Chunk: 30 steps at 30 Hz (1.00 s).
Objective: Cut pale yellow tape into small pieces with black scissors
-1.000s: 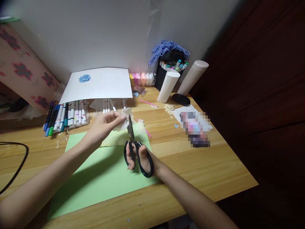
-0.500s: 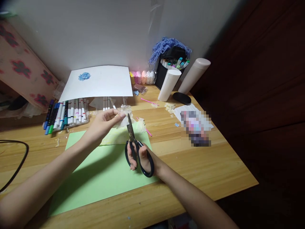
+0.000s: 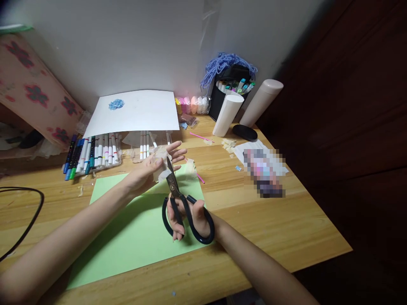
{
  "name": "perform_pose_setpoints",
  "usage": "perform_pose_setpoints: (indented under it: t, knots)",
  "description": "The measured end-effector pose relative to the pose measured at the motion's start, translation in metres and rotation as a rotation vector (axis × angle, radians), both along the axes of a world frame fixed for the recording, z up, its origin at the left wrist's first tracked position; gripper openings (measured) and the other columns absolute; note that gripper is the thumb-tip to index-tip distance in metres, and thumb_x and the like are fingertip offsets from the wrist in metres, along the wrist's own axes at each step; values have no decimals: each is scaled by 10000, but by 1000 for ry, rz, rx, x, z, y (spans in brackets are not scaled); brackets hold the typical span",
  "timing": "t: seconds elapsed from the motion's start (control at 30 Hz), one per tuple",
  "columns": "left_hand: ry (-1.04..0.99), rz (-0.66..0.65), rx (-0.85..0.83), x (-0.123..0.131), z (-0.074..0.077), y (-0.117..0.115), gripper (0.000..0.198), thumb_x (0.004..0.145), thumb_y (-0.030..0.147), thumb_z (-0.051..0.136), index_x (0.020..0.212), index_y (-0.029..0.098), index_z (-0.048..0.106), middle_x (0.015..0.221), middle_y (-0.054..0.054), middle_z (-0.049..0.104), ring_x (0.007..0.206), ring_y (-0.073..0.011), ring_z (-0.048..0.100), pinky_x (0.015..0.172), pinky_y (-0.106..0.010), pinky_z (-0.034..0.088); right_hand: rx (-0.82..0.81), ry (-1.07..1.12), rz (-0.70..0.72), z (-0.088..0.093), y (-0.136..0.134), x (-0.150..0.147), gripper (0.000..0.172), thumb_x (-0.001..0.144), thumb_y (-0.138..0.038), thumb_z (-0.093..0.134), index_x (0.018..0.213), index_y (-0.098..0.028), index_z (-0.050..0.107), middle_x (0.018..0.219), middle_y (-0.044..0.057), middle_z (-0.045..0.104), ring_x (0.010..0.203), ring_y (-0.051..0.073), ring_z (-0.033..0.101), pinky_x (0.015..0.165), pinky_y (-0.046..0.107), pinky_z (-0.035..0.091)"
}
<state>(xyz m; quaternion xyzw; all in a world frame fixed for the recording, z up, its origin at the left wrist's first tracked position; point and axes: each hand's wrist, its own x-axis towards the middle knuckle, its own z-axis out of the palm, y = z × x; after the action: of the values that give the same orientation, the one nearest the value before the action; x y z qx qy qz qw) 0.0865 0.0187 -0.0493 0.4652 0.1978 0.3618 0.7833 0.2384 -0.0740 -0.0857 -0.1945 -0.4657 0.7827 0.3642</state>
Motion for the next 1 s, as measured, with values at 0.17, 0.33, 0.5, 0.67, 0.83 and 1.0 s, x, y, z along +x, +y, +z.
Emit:
perform_pose_setpoints:
  t: [0.17, 0.33, 0.5, 0.67, 0.83, 1.0]
  knots:
    - [-114, 76, -154, 1, -9, 0, 468, 660, 391, 759, 1071, 200, 640, 904, -26, 619, 868, -153, 575, 859, -298, 420, 41, 13, -5, 0, -3, 0, 826, 497, -925, 191, 770, -183, 429, 467, -67, 423, 353, 97, 430, 413, 262, 461]
    - [-85, 172, -200, 5, -7, -2, 343, 575, 376, 814, 768, 147, 647, 720, 14, 581, 709, -96, 549, 720, -225, 424, 52, 11, -7, 3, -2, 0, 824, 501, -923, 191, 776, -183, 426, 475, -64, 426, 358, 99, 431, 428, 275, 468]
    - [65, 200, -148, 5, -3, -1, 413, 526, 460, 811, 669, 133, 602, 616, 24, 567, 568, -75, 507, 578, -202, 395, 35, -23, -8, 7, 1, 3, 845, 501, -927, 167, 783, -178, 437, 495, -51, 446, 381, 113, 450, 494, 340, 503]
    - [163, 177, -93, 3, -6, 2, 442, 522, 491, 802, 669, 131, 592, 582, 32, 550, 523, -68, 479, 524, -197, 360, -50, 36, 8, 7, 1, 4, 875, 515, -922, 106, 789, -168, 457, 490, -45, 453, 379, 122, 460, 504, 361, 510]
    - [145, 163, -76, 2, -6, 4, 445, 553, 513, 777, 654, 133, 570, 562, 45, 499, 499, -52, 408, 487, -184, 302, -113, 155, 69, 10, 1, 4, 914, 524, -893, -18, 779, -159, 464, 484, -39, 454, 358, 111, 445, 474, 344, 505]
    - [168, 154, -85, -3, -6, 8, 444, 603, 537, 735, 637, 136, 547, 584, 39, 470, 518, -57, 404, 492, -189, 298, -115, 153, 123, 15, 1, 7, 950, 513, -887, -44, 794, -147, 482, 497, -30, 468, 356, 107, 425, 480, 366, 510]
